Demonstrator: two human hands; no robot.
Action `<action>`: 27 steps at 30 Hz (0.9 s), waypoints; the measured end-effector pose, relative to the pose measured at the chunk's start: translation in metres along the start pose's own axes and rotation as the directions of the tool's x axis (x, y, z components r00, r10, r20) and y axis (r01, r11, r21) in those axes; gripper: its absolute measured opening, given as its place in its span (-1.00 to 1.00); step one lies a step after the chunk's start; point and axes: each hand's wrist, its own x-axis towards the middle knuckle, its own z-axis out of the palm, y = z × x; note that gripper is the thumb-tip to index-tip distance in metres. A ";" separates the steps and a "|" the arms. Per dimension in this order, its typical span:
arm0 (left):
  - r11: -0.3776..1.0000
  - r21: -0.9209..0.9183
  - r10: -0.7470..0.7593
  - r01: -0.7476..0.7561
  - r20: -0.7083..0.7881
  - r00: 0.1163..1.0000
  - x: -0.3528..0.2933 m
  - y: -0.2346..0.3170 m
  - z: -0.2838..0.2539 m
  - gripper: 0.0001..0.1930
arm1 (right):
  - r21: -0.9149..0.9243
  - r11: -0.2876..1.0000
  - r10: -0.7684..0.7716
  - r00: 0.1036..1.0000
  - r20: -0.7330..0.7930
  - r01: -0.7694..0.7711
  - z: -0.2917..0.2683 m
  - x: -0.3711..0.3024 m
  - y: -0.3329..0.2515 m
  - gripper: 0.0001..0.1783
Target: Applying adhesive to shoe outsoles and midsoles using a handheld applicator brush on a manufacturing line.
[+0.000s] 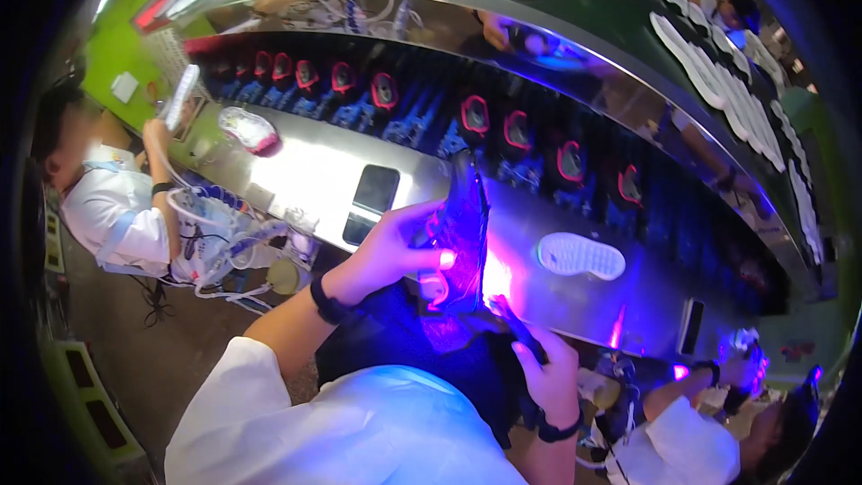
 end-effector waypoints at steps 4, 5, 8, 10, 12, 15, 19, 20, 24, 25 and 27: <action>0.986 0.136 -0.073 0.099 -0.185 0.980 0.080 -0.022 -0.053 -0.45 | 0.249 0.908 0.340 0.940 0.037 -0.338 -0.009 -0.010 0.049 -0.58; 0.956 0.272 -0.044 0.110 -0.239 0.970 0.111 -0.035 -0.074 -0.50 | 0.249 0.923 0.308 0.951 -0.022 -0.293 -0.011 -0.012 0.065 -0.56; 0.469 0.804 0.024 0.366 -0.426 0.904 0.181 -0.014 -0.110 -0.49 | 0.356 0.842 0.435 0.900 -0.001 -0.407 -0.026 -0.004 0.050 -0.54; 0.246 0.913 0.081 0.324 -0.353 0.932 0.228 -0.023 -0.141 -0.51 | 0.376 0.847 0.422 0.906 -0.040 -0.377 -0.029 -0.002 0.049 -0.56; 0.110 0.945 0.120 0.307 -0.319 0.940 0.270 -0.042 -0.170 -0.58 | 0.357 0.841 0.473 0.873 -0.123 -0.406 -0.030 -0.003 0.050 -0.56; 0.099 0.903 0.032 0.419 -0.423 0.905 0.306 -0.086 -0.202 -0.62 | 0.328 0.862 0.460 0.869 -0.183 -0.387 -0.033 -0.011 0.071 -0.56; -0.129 0.869 -0.031 0.478 -0.485 0.874 0.345 -0.098 -0.174 -0.63 | 0.359 0.811 0.556 0.800 -0.228 -0.462 -0.035 -0.013 0.070 -0.57; -0.035 0.966 0.294 0.257 -0.236 0.926 0.353 -0.104 -0.162 -0.65 | 0.360 0.807 0.554 0.811 -0.189 -0.468 -0.037 -0.010 0.075 -0.55; -0.008 0.998 0.489 -0.070 0.065 0.870 0.350 -0.080 -0.036 -0.68 | 0.367 0.800 0.556 0.815 -0.161 -0.474 -0.029 -0.009 0.086 -0.53; -0.004 0.997 0.496 -0.078 0.069 0.865 0.351 -0.083 -0.018 -0.68 | 0.389 0.806 0.533 0.832 -0.150 -0.446 -0.027 -0.005 0.082 -0.53; 0.020 0.989 0.095 0.149 -0.151 0.984 0.354 -0.096 0.010 -0.64 | 0.382 0.809 0.531 0.833 -0.153 -0.446 -0.025 -0.001 0.066 -0.53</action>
